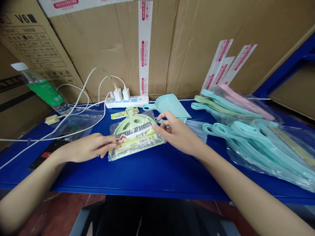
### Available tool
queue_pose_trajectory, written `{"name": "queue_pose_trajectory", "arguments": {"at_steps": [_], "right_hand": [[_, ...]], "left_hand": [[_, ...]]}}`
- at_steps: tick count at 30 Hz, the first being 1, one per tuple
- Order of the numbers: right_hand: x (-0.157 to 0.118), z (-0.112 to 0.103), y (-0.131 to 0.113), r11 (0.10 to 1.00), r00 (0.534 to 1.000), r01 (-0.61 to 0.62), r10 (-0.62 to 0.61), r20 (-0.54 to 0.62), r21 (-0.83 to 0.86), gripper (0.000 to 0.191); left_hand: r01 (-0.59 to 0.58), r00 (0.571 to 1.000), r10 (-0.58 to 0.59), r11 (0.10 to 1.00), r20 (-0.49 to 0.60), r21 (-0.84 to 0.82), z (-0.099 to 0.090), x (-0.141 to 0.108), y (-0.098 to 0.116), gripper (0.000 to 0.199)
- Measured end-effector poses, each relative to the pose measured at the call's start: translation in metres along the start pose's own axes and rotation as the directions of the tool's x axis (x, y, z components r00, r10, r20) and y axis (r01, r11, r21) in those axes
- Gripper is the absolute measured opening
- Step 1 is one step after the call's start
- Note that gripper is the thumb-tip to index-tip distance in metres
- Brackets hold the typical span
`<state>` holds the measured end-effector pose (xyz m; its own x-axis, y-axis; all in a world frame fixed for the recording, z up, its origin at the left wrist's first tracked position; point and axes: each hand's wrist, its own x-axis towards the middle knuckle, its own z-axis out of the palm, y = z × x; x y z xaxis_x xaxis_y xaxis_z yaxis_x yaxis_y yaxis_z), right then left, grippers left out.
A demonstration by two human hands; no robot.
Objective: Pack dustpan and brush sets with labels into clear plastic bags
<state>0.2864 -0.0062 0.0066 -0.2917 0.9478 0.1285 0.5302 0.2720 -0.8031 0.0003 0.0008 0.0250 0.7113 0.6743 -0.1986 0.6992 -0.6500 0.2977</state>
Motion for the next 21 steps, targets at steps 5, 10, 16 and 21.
{"name": "queue_pose_trajectory", "arguments": {"at_steps": [5, 10, 16, 21], "right_hand": [[0.004, 0.011, 0.007, 0.890, 0.996, -0.083, 0.055, 0.075, 0.448, 0.043], [0.010, 0.025, 0.011, 0.760, 0.979, -0.186, 0.088, 0.184, 0.623, 0.039], [0.017, 0.024, 0.022, 0.657, 0.965, -0.249, 0.232, 0.123, 0.711, 0.020], [0.022, 0.015, 0.030, 0.669, 0.970, -0.214, 0.234, 0.071, 0.712, 0.012]], "left_hand": [[-0.005, 1.000, 0.005, 1.000, 0.010, 0.014, 0.003, -0.002, 0.000, 0.035], [-0.070, 0.998, 0.070, 0.997, -0.009, -0.039, 0.005, 0.000, 0.000, 0.034], [-0.182, 0.974, 0.174, 0.982, -0.142, -0.045, 0.011, 0.006, -0.004, 0.018], [-0.091, 0.903, 0.192, 0.960, -0.384, 0.265, 0.014, 0.010, -0.017, 0.016]]}}
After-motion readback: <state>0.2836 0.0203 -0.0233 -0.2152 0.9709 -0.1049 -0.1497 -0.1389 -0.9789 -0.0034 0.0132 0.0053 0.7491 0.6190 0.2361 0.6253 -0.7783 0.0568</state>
